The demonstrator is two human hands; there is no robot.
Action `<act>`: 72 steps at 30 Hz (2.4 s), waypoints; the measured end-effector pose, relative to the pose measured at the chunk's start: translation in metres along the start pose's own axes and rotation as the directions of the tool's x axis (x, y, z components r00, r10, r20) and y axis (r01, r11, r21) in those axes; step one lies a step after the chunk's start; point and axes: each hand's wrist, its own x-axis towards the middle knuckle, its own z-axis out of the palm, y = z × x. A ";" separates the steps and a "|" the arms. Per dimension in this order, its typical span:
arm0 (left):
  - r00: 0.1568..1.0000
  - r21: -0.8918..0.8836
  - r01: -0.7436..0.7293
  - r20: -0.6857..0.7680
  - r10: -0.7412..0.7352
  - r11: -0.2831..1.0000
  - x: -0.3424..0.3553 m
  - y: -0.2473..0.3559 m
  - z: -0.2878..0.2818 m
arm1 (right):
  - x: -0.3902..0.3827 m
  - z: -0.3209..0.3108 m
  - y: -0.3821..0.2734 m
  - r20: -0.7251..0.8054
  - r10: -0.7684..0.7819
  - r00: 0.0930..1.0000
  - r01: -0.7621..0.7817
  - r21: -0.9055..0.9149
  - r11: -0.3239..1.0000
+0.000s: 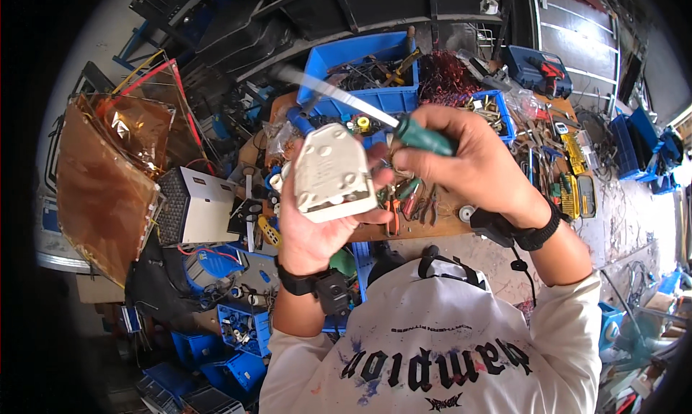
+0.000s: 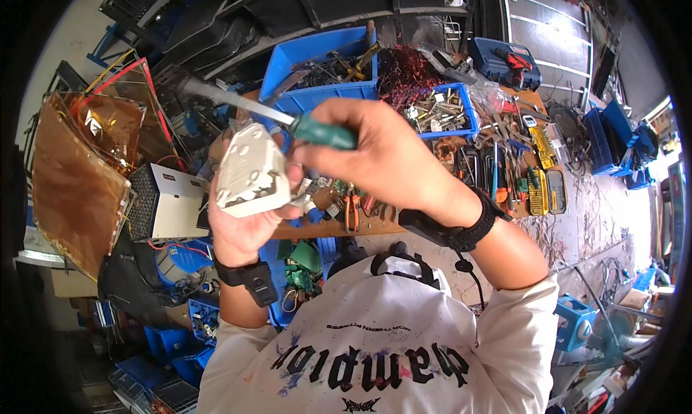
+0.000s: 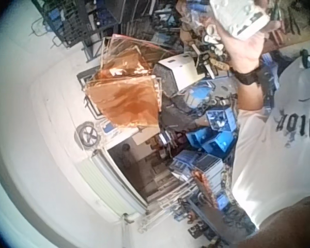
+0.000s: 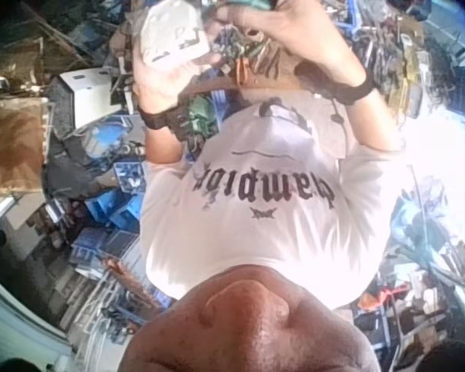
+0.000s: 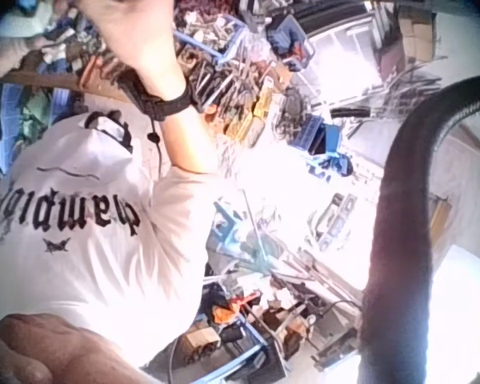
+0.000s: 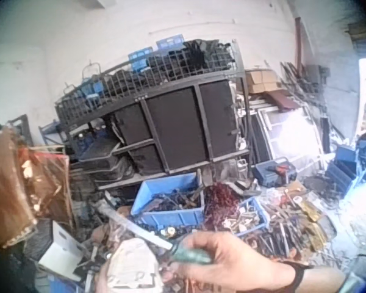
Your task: The person uses a screwdriver to pry open a white plastic electrical component, then uses pliers to remove internal parts. The person repeatedly pries and pulls at the component's interior throughout the clip.
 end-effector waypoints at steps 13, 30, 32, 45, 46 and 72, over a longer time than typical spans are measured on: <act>0.863 -0.074 -0.188 -0.489 0.128 0.979 -0.113 0.048 -0.116 | -0.111 0.001 0.371 -0.228 0.906 0.357 -0.764 0.487 0.424; 0.570 -0.161 -0.306 -0.820 0.045 0.938 -0.148 0.122 -0.188 | -0.119 0.062 0.519 -0.854 0.207 0.477 -0.825 -0.355 0.439; 0.565 -0.158 -0.283 -0.824 0.032 0.946 -0.146 0.131 -0.198 | -0.109 0.054 0.506 -0.925 0.279 0.260 -0.958 -0.210 0.195; 0.588 -0.154 -0.184 -0.809 -0.017 0.971 -0.135 0.167 -0.224 | -0.107 0.044 0.528 -0.882 0.464 0.080 -0.996 -0.058 0.061; 0.589 -0.158 -0.186 -0.808 -0.019 0.970 -0.134 0.168 -0.224 | -0.106 0.043 0.529 -0.883 0.459 0.101 -0.995 -0.085 0.054; 0.932 -0.015 0.016 -0.362 -0.020 1.000 -0.012 0.075 -0.101 | -0.038 0.025 0.124 0.017 0.358 0.934 -0.299 0.586 0.753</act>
